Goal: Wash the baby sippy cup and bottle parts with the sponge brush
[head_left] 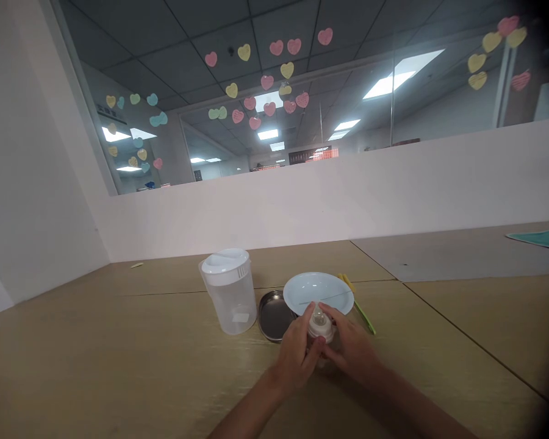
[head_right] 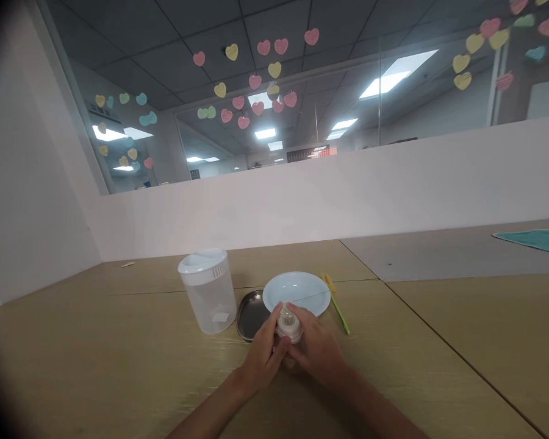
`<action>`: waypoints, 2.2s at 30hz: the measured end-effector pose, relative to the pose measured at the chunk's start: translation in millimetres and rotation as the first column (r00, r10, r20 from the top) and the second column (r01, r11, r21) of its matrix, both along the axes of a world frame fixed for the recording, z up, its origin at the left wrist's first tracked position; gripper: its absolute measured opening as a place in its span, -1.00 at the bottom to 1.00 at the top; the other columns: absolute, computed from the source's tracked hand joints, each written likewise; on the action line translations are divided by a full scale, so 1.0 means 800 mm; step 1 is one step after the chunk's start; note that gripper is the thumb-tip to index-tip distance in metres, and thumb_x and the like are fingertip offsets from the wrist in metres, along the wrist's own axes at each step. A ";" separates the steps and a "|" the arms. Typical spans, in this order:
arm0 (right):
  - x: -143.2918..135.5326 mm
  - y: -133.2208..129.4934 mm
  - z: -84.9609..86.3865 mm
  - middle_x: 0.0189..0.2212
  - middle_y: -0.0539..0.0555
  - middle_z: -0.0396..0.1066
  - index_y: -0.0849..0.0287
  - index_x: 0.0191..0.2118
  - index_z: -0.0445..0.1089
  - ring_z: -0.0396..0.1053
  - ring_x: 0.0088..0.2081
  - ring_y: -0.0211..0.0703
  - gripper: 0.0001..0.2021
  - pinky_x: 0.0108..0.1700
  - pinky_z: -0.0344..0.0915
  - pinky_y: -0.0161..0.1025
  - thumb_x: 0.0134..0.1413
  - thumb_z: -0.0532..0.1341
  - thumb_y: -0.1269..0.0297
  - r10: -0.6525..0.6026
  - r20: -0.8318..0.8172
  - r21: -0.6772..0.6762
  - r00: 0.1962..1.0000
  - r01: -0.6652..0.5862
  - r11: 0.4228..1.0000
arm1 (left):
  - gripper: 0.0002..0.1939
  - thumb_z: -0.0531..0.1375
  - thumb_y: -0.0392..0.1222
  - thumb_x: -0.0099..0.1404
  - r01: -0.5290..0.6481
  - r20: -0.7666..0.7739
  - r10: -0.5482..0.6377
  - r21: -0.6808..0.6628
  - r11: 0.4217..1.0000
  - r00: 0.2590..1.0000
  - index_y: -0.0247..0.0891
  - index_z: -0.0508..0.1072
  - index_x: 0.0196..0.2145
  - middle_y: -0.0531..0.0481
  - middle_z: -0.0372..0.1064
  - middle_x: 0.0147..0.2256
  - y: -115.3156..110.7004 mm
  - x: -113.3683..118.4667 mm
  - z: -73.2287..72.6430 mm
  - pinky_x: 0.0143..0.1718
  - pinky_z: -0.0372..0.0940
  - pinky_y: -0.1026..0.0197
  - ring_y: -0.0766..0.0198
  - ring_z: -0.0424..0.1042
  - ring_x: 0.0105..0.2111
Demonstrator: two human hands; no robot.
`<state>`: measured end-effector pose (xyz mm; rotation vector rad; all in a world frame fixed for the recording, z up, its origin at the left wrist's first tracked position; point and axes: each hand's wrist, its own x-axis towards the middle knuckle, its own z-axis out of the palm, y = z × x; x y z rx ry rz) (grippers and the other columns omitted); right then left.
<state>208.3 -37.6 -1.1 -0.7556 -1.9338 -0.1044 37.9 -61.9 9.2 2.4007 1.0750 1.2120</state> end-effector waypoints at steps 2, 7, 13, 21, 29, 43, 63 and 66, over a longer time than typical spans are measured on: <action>0.001 0.000 -0.001 0.00 0.19 0.36 0.14 0.17 0.06 0.39 -0.04 -0.03 -0.47 -0.13 0.41 -0.11 0.08 0.13 0.20 -0.011 0.009 -0.016 1.000 0.012 1.000 | -0.35 -0.08 -0.01 0.37 -0.007 -0.004 0.007 0.000 1.000 1.000 -0.30 -0.23 0.28 -0.25 0.04 0.20 0.001 -0.001 -0.004 0.13 0.09 -0.05 0.05 0.11 0.16; 0.003 -0.001 0.002 -0.01 0.19 0.37 0.13 0.19 0.03 0.39 -0.05 -0.02 -0.45 -0.12 0.41 -0.10 0.09 0.13 0.19 0.001 0.020 -0.003 1.000 -0.001 1.000 | -0.34 -0.09 0.00 0.37 0.004 -0.036 -0.002 0.043 0.999 0.999 -0.34 -0.25 0.28 -0.28 0.05 0.19 0.005 -0.004 -0.012 0.12 0.09 -0.05 0.03 0.12 0.15; 0.006 -0.004 0.004 0.00 0.17 0.36 0.09 0.19 0.05 0.39 -0.05 -0.04 -0.54 -0.08 0.39 -0.10 0.18 0.03 0.22 0.006 0.026 -0.055 1.000 -0.004 0.998 | -0.30 -0.04 0.01 0.35 -0.003 -0.090 0.012 0.098 0.995 0.996 -0.28 -0.28 0.28 -0.26 0.15 0.13 0.008 -0.007 -0.010 0.05 0.13 -0.07 0.04 0.21 0.07; 0.007 -0.006 0.006 -0.01 0.13 0.37 0.10 0.17 0.09 0.38 -0.03 -0.09 -0.57 -0.08 0.38 -0.16 0.18 0.03 0.26 0.009 0.014 -0.054 1.000 -0.008 0.999 | -0.19 0.05 0.06 0.28 -0.007 -0.139 0.025 0.127 0.992 0.990 -0.28 -0.31 0.28 -0.27 0.17 0.11 0.012 -0.007 -0.006 0.03 0.13 -0.07 0.02 0.24 0.03; 0.005 -0.006 0.006 -0.01 0.12 0.39 0.08 0.16 0.11 0.39 -0.04 -0.08 -0.57 -0.09 0.39 -0.16 0.17 0.04 0.24 -0.013 0.001 -0.054 1.000 0.013 0.998 | -0.19 0.06 0.04 0.28 -0.020 -0.141 0.032 0.087 0.996 0.990 -0.29 -0.30 0.28 -0.28 0.18 0.10 0.011 -0.007 -0.007 0.02 0.15 -0.08 0.01 0.25 0.01; 0.003 -0.006 0.005 0.01 0.12 0.36 0.07 0.14 0.13 0.36 -0.01 -0.06 -0.58 -0.07 0.38 -0.11 0.16 0.06 0.22 0.018 -0.044 -0.094 0.999 -0.023 0.995 | -0.09 0.19 -0.07 0.14 -0.078 -0.156 0.101 0.146 0.986 0.983 -0.28 -0.27 0.27 -0.27 0.19 0.10 0.012 0.000 -0.005 0.06 0.13 -0.14 -0.04 0.23 0.06; -0.005 -0.011 0.015 -0.02 0.15 0.37 0.05 0.10 0.18 0.35 -0.01 -0.04 -0.51 -0.05 0.38 -0.12 0.04 0.20 0.10 0.165 -0.553 -0.452 0.816 -0.461 0.764 | -0.15 0.18 0.01 0.21 -0.010 -0.006 0.010 -0.024 1.000 1.000 -0.24 -0.22 0.28 -0.28 -0.03 0.23 0.009 0.001 -0.015 0.16 0.04 -0.14 -0.01 0.04 0.20; -0.005 -0.011 0.018 -0.02 0.16 0.37 0.05 0.09 0.20 0.33 0.01 -0.01 -0.51 -0.05 0.37 -0.09 0.02 0.22 0.10 0.176 -0.599 -0.463 0.781 -0.517 0.720 | -0.14 0.18 0.01 0.21 -0.003 -0.004 0.003 -0.038 0.999 1.000 -0.24 -0.21 0.27 -0.28 -0.03 0.22 0.009 0.002 -0.014 0.16 0.04 -0.15 -0.02 0.05 0.20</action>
